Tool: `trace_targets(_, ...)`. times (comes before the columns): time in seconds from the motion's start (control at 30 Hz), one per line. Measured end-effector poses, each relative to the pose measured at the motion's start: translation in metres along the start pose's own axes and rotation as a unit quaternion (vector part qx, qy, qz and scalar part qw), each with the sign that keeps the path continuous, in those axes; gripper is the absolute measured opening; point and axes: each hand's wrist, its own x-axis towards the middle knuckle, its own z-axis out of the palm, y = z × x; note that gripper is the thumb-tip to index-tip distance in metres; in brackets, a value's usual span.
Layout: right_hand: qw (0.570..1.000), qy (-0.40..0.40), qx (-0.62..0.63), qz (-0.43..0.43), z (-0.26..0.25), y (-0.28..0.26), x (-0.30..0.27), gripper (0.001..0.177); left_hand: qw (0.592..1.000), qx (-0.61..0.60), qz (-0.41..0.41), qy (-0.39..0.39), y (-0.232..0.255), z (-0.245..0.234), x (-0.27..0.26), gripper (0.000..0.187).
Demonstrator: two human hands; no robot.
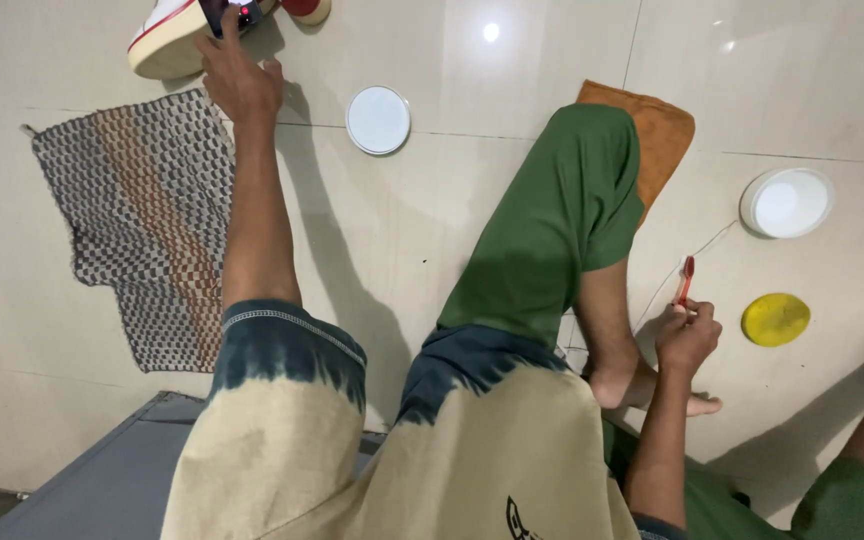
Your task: The person is cleaning a yellow circular shoe component using a toothbrush and a bowl of cleaning solution while sitting on the floor.
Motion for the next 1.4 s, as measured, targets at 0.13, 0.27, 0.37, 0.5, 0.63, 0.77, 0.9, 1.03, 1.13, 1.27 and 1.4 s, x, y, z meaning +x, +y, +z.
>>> trace_targets(0.13, 0.999, 0.008, -0.004, -0.052, 0.001, 0.008, 0.001, 0.008, 0.999, 0.016, 0.039, 0.020, -0.009, 0.004, 0.008, 0.071)
trace_targets(0.27, 0.999, 0.012, -0.012, -0.039, 0.003, 0.012, 0.002, 0.009, 0.998, 0.028, 0.051, 0.023, -0.006, 0.001, 0.013, 0.073)
trace_targets(0.37, 1.000, -0.011, 0.008, 0.000, -0.003, -0.004, 0.000, 0.011, 0.999, 0.016, 0.031, 0.001, -0.004, -0.005, 0.012, 0.072)
trace_targets(0.5, 1.000, -0.005, 0.013, 0.003, -0.003, -0.009, 0.000, 0.011, 0.999, 0.020, 0.044, 0.012, -0.005, -0.006, 0.012, 0.072)
trace_targets(0.63, 1.000, -0.016, 0.004, 0.017, -0.006, -0.014, -0.001, 0.011, 0.999, 0.028, 0.029, -0.002, -0.010, -0.001, 0.012, 0.073)
trace_targets(0.77, 1.000, -0.001, 0.010, -0.012, -0.004, -0.008, -0.001, 0.009, 0.999, 0.040, 0.017, -0.014, -0.006, -0.007, 0.012, 0.081)
trace_targets(0.9, 0.999, 0.003, 0.004, -0.036, -0.004, -0.005, -0.002, 0.012, 1.000, 0.026, 0.013, -0.002, -0.009, -0.005, 0.012, 0.080)
trace_targets(1.03, 1.000, -0.007, 0.005, 0.005, -0.004, -0.009, -0.001, 0.010, 1.000, 0.022, 0.020, 0.004, -0.009, -0.006, 0.011, 0.074)
trace_targets(1.13, 1.000, -0.012, 0.005, 0.021, -0.006, -0.012, -0.002, 0.011, 1.000, 0.021, 0.016, -0.004, -0.006, -0.010, 0.010, 0.071)
trace_targets(1.27, 0.999, -0.014, 0.021, 0.023, -0.005, -0.010, -0.001, 0.016, 1.000, 0.027, 0.015, -0.005, -0.007, -0.009, 0.009, 0.073)
trace_targets(1.4, 0.999, -0.010, 0.008, 0.035, -0.002, -0.005, -0.003, 0.012, 0.999, 0.036, 0.035, 0.001, -0.009, -0.005, 0.010, 0.073)
